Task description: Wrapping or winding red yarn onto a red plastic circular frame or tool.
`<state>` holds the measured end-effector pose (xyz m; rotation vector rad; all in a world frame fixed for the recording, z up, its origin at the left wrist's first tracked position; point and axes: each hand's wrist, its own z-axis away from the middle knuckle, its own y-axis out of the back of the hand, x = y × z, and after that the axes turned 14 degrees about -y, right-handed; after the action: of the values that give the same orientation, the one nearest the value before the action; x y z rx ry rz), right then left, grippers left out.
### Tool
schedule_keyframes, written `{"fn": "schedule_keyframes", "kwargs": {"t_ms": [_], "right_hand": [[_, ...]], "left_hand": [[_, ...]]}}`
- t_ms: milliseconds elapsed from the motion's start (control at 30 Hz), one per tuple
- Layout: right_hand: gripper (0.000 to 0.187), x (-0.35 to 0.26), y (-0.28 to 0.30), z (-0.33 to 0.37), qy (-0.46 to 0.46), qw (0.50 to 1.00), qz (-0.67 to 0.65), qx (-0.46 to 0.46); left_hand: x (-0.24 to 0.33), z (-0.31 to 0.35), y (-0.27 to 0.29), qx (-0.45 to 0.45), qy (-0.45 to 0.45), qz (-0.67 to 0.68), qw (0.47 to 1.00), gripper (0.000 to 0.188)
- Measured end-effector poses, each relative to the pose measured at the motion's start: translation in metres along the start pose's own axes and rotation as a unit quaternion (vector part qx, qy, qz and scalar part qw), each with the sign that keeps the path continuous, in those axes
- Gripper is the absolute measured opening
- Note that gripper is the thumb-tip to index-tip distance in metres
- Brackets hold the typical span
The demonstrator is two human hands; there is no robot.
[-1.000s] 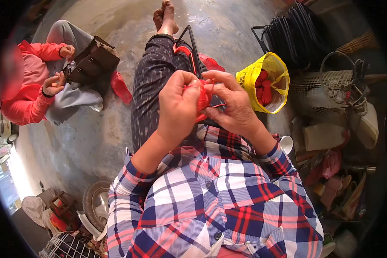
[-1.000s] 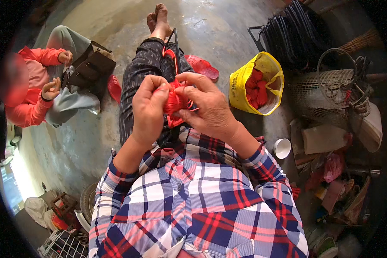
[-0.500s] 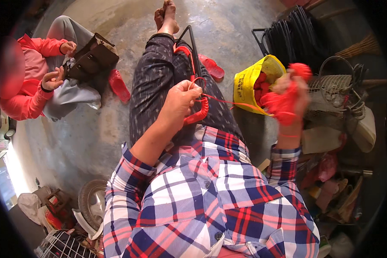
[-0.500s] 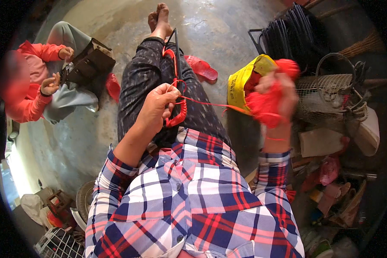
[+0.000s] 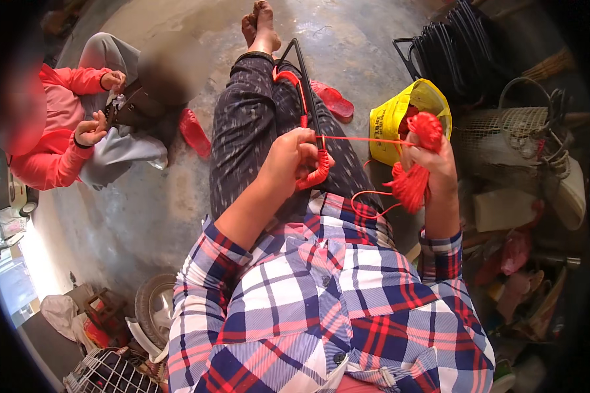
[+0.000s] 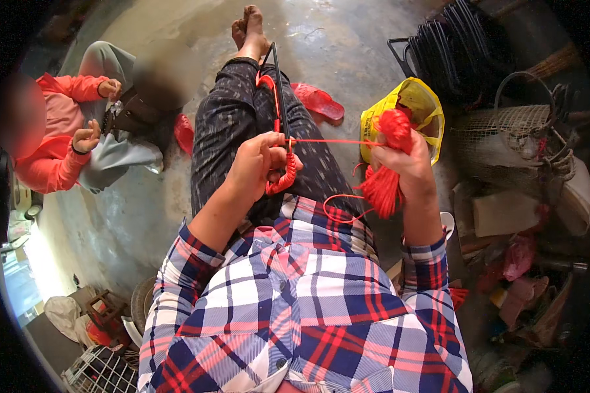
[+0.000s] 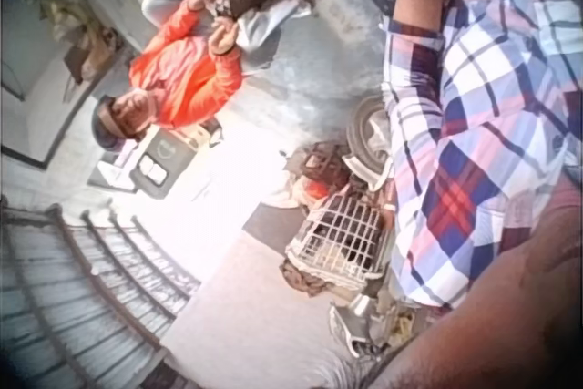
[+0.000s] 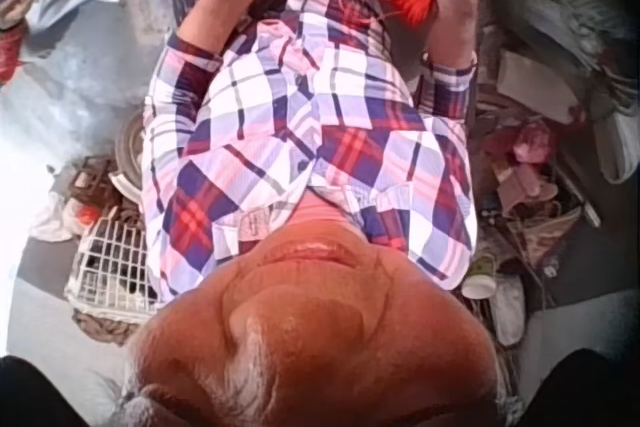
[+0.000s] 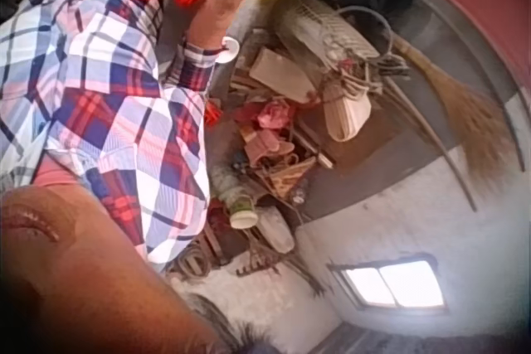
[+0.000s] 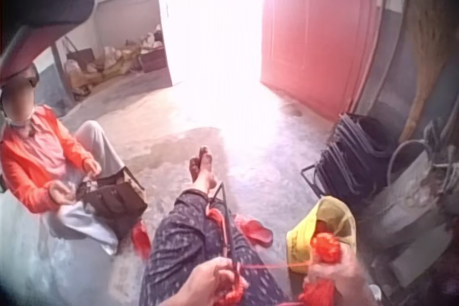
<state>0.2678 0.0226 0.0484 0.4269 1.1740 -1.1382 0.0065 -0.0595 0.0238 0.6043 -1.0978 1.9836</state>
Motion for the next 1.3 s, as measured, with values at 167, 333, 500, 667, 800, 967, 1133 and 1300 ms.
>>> {"fn": "schedule_keyframes", "kwargs": {"t_ms": [167,333,500,667,800,967,1133,1300], "right_hand": [[0.019,0.001,0.020,0.018,0.060,0.998,0.021,-0.007],[0.019,0.024,0.021,0.001,-0.012,0.993,-0.064,0.101],[0.028,0.030,0.002,-0.011,-0.017,0.991,-0.067,0.114],[0.032,0.024,-0.031,-0.008,-0.006,0.995,-0.094,-0.019],[0.042,0.020,-0.067,-0.011,0.052,0.994,-0.086,-0.041],[0.061,-0.018,-0.118,-0.001,0.164,0.980,0.094,-0.066],[0.084,-0.001,-0.103,-0.018,0.135,0.960,0.077,-0.234],[0.087,0.027,-0.089,-0.016,-0.041,0.971,-0.069,-0.225]], "left_hand": [[-0.003,-0.014,0.017,-0.049,-0.041,0.002,0.998,0.022],[0.010,0.004,0.007,0.032,-0.008,0.041,0.999,0.021],[-0.005,0.006,0.028,0.013,-0.138,-0.043,0.989,0.023],[-0.015,0.015,0.033,-0.014,-0.166,-0.100,0.981,0.018],[-0.011,0.026,0.023,-0.046,-0.272,-0.259,0.926,0.031],[0.026,0.055,-0.023,-0.171,-0.501,-0.411,0.742,0.062],[0.029,0.059,-0.033,-0.250,-0.336,-0.273,0.866,0.042],[0.071,0.072,-0.018,-0.221,-0.388,0.085,0.891,0.040]]}}
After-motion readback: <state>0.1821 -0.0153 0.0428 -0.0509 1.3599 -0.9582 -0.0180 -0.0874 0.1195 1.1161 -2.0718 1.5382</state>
